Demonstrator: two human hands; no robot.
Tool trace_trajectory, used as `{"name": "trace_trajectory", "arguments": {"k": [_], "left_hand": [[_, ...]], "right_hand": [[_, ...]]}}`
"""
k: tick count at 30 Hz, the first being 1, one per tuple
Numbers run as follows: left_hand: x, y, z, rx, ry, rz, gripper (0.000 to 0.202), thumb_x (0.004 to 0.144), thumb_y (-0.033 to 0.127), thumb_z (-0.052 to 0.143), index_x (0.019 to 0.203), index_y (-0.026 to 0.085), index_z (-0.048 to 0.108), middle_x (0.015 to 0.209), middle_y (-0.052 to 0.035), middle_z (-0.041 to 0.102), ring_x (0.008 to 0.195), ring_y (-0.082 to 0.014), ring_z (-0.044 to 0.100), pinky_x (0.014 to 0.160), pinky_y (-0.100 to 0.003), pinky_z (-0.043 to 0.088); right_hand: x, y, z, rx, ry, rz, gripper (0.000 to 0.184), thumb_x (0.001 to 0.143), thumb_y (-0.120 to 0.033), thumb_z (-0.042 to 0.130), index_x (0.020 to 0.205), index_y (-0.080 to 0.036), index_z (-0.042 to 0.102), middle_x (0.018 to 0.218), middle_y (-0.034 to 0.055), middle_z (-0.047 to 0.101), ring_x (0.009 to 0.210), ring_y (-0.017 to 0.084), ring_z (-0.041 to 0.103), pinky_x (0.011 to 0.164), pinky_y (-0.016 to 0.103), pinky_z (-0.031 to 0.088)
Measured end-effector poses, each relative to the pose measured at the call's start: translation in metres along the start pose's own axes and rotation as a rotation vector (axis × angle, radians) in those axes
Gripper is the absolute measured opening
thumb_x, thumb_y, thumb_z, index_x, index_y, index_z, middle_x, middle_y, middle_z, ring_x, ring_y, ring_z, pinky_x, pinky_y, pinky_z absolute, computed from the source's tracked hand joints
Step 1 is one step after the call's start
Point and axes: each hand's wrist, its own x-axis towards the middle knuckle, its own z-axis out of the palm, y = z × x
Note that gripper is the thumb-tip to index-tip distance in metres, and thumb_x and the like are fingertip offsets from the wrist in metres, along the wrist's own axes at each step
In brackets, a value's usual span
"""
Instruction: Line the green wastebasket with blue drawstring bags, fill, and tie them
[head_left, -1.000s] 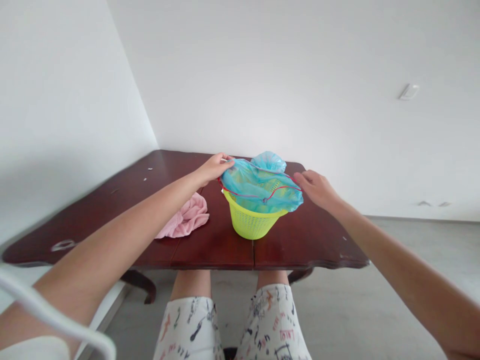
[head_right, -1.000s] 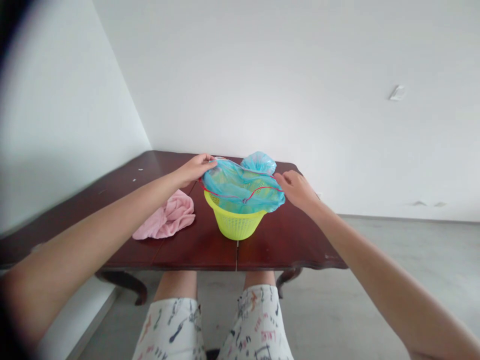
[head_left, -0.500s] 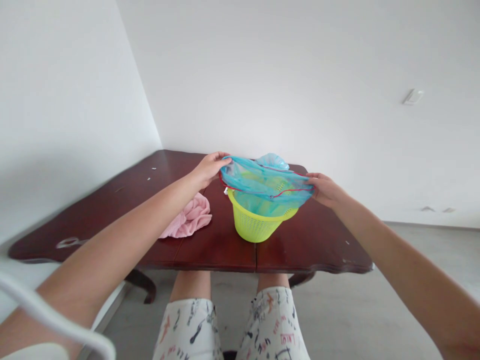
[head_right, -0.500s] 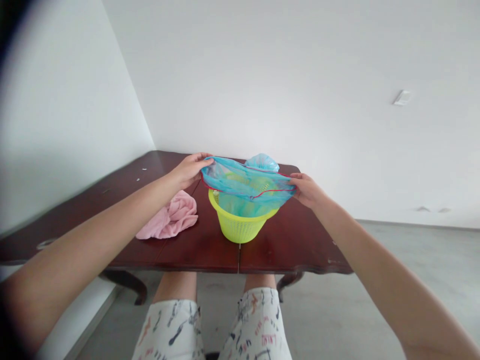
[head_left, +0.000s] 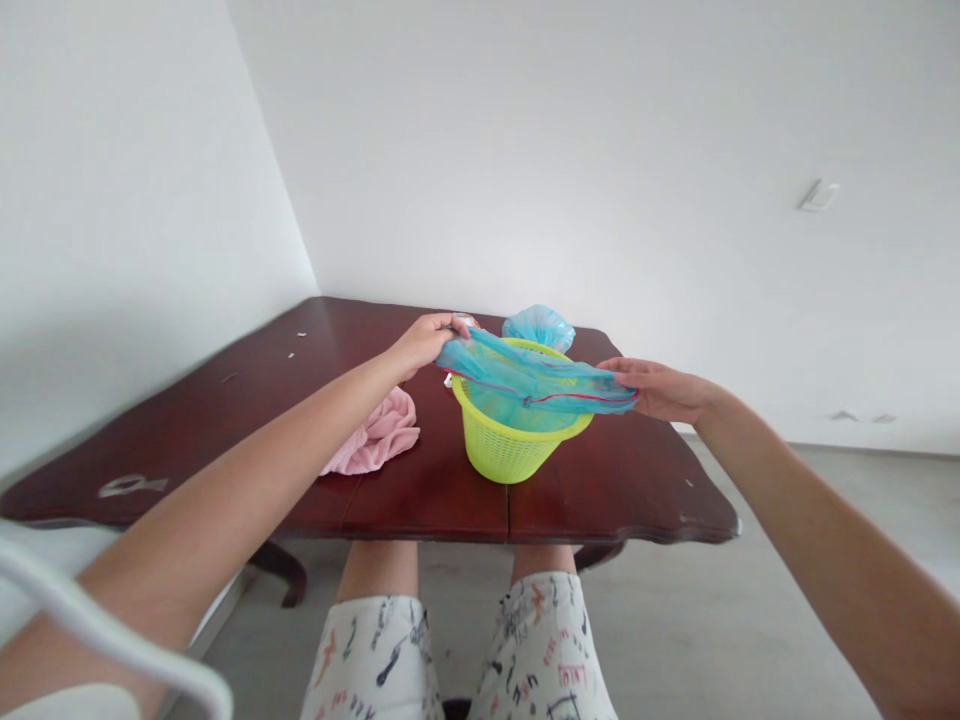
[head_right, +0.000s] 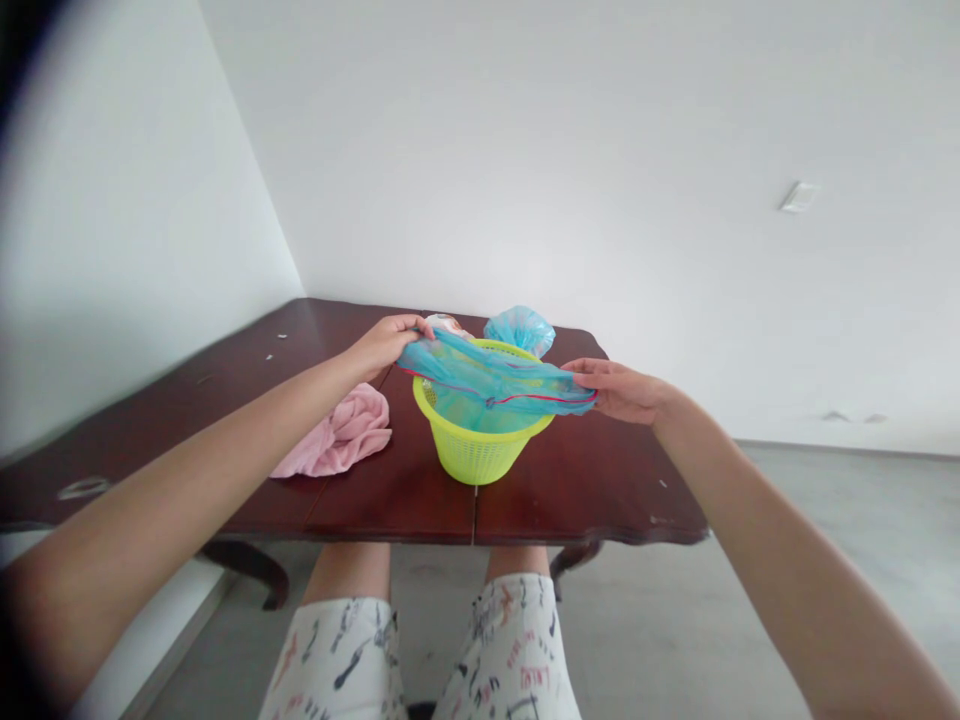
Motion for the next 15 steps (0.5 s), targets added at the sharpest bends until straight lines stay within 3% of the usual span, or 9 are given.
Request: {"name": "trace_trajectory", "arguments": {"k": [2, 4, 7, 10, 15], "left_hand": [[0.004, 0.002, 0.007, 0.032, -0.048, 0.016, 0.023, 0.075, 0.021, 0.079, 0.095, 0.024, 0.09, 0.116, -0.0056, 0.09, 0.1, -0.0247, 0.081, 0.087, -0.032, 0.063], [0.008, 0.004, 0.013, 0.057, -0.07, 0.006, 0.035, 0.077, 0.023, 0.083, 0.111, 0.026, 0.094, 0.127, -0.0057, 0.091, 0.104, -0.025, 0.083, 0.093, -0.033, 0.064], [0.015, 0.006, 0.019, 0.055, -0.065, -0.037, 0.048, 0.075, 0.027, 0.092, 0.122, 0.027, 0.094, 0.127, -0.0073, 0.092, 0.098, -0.0248, 0.084, 0.091, -0.035, 0.066], [0.02, 0.005, 0.025, 0.057, -0.069, -0.076, 0.045, 0.069, 0.031, 0.097, 0.113, 0.023, 0.094, 0.117, -0.0092, 0.093, 0.09, -0.025, 0.084, 0.085, -0.035, 0.067], [0.018, 0.004, 0.032, 0.146, -0.085, -0.173, 0.026, 0.07, 0.035, 0.097, 0.093, 0.023, 0.09, 0.096, -0.0077, 0.091, 0.082, -0.0267, 0.083, 0.074, -0.035, 0.065]], "right_hand": [[0.002, -0.004, 0.004, -0.009, 0.005, -0.031, 0.048, 0.089, -0.045, 0.105, 0.128, -0.024, 0.087, 0.125, 0.0082, 0.092, 0.1, 0.024, 0.087, 0.094, 0.036, 0.072], [0.009, -0.006, 0.007, 0.01, 0.068, -0.083, 0.044, 0.09, -0.048, 0.103, 0.124, -0.025, 0.088, 0.12, 0.0064, 0.093, 0.098, 0.025, 0.086, 0.091, 0.037, 0.072], [0.031, -0.003, 0.009, 0.011, 0.288, -0.154, 0.032, 0.089, -0.047, 0.099, 0.107, -0.025, 0.084, 0.103, 0.0055, 0.091, 0.09, 0.026, 0.083, 0.082, 0.036, 0.071], [0.06, 0.009, 0.009, -0.042, 0.487, -0.142, 0.024, 0.088, -0.04, 0.095, 0.095, -0.024, 0.078, 0.09, 0.0072, 0.088, 0.081, 0.025, 0.079, 0.073, 0.036, 0.069], [0.098, 0.036, 0.012, -0.168, 0.652, -0.112, 0.02, 0.086, -0.027, 0.095, 0.085, -0.024, 0.075, 0.068, 0.0015, 0.075, 0.062, 0.016, 0.065, 0.055, 0.025, 0.054]]}}
